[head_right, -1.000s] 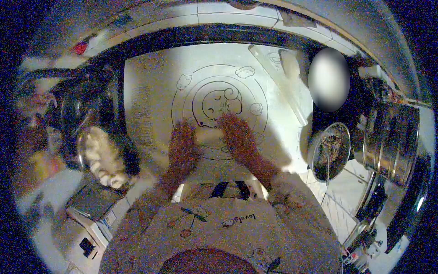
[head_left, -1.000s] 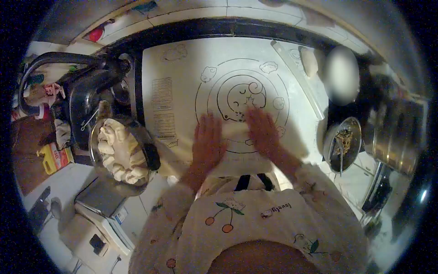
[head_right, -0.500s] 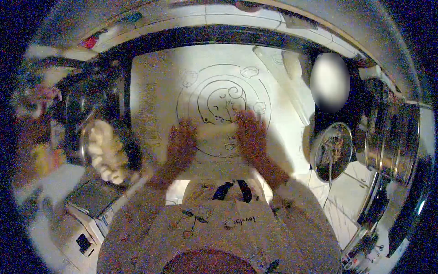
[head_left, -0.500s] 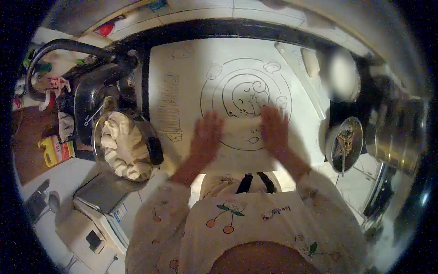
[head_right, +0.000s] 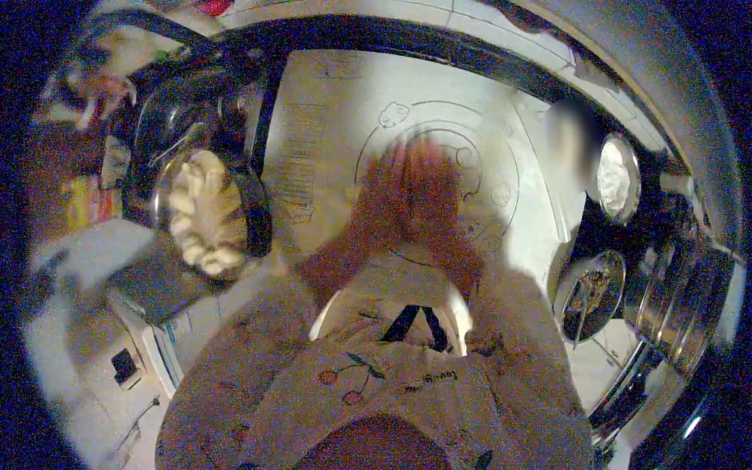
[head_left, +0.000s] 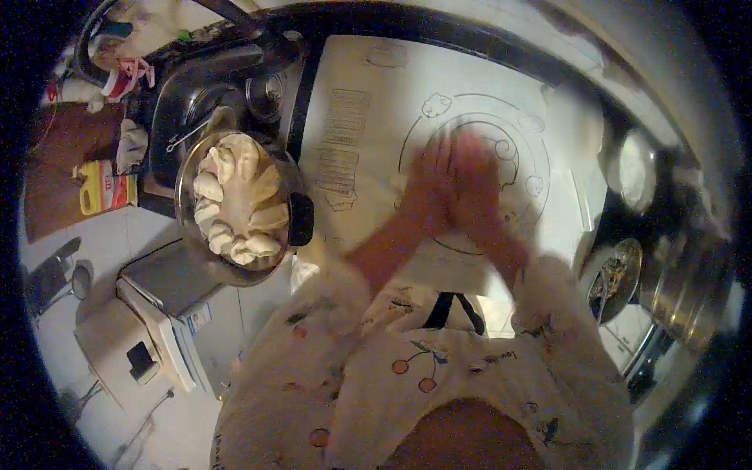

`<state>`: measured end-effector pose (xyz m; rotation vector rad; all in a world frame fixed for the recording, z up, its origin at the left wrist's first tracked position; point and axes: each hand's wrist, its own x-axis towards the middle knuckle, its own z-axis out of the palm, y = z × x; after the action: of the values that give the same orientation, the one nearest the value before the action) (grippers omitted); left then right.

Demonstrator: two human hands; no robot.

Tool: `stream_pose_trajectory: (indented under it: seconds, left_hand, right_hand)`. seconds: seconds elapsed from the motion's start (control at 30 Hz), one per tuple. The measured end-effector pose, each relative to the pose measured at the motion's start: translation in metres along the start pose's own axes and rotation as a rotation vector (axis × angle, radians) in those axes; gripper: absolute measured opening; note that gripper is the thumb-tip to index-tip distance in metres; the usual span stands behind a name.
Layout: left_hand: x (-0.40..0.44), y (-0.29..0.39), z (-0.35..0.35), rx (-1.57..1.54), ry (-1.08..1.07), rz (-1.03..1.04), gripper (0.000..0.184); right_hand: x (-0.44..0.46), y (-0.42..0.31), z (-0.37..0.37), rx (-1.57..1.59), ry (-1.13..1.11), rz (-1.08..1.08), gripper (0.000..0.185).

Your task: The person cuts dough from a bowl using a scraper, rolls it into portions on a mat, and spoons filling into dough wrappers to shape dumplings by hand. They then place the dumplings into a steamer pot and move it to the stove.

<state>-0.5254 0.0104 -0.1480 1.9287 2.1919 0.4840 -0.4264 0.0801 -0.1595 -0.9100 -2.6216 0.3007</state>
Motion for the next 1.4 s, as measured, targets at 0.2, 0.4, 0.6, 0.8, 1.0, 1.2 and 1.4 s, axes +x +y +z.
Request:
stream_pose_trajectory:
  seconds: [0.2,0.4,0.6,0.8,1.0,1.2,1.4]
  left_hand:
    - [-0.022,0.001,0.007,0.240,-0.043,0.080,0.083]
    - [0.053,-0.028,-0.020,0.081,0.014,-0.004,0.104]
    - [-0.084,0.010,-0.003,0.150,-0.149,-0.011,0.089]
    - [0.017,-0.044,-0.010,0.271,0.048,-0.213,0.071]
    - [-0.058,-0.033,-0.029,0.041,-0.151,0.031,0.072]
    - [-0.103,0.012,-0.045,-0.102,-0.210,-0.135,0.074]
    - [-0.012,0.029,-0.001,0.029,-0.129,0.252,0.068]
  right_hand:
    - [-0.015,-0.014,-0.020,-0.022,-0.006,-0.125,0.064]
    - [0.072,0.033,0.006,0.011,0.104,0.030,0.060]
    - [-0.076,-0.025,-0.034,0.035,-0.297,0.060,0.059]
    - [0.030,0.033,-0.023,-0.206,0.097,0.219,0.064]
    - [-0.078,0.025,-0.058,-0.086,-0.312,0.222,0.058]
    - [-0.110,0.007,-0.070,-0.223,-0.224,0.434,0.055]
    - [-0.025,-0.014,-0.033,0.119,0.059,0.055,0.054]
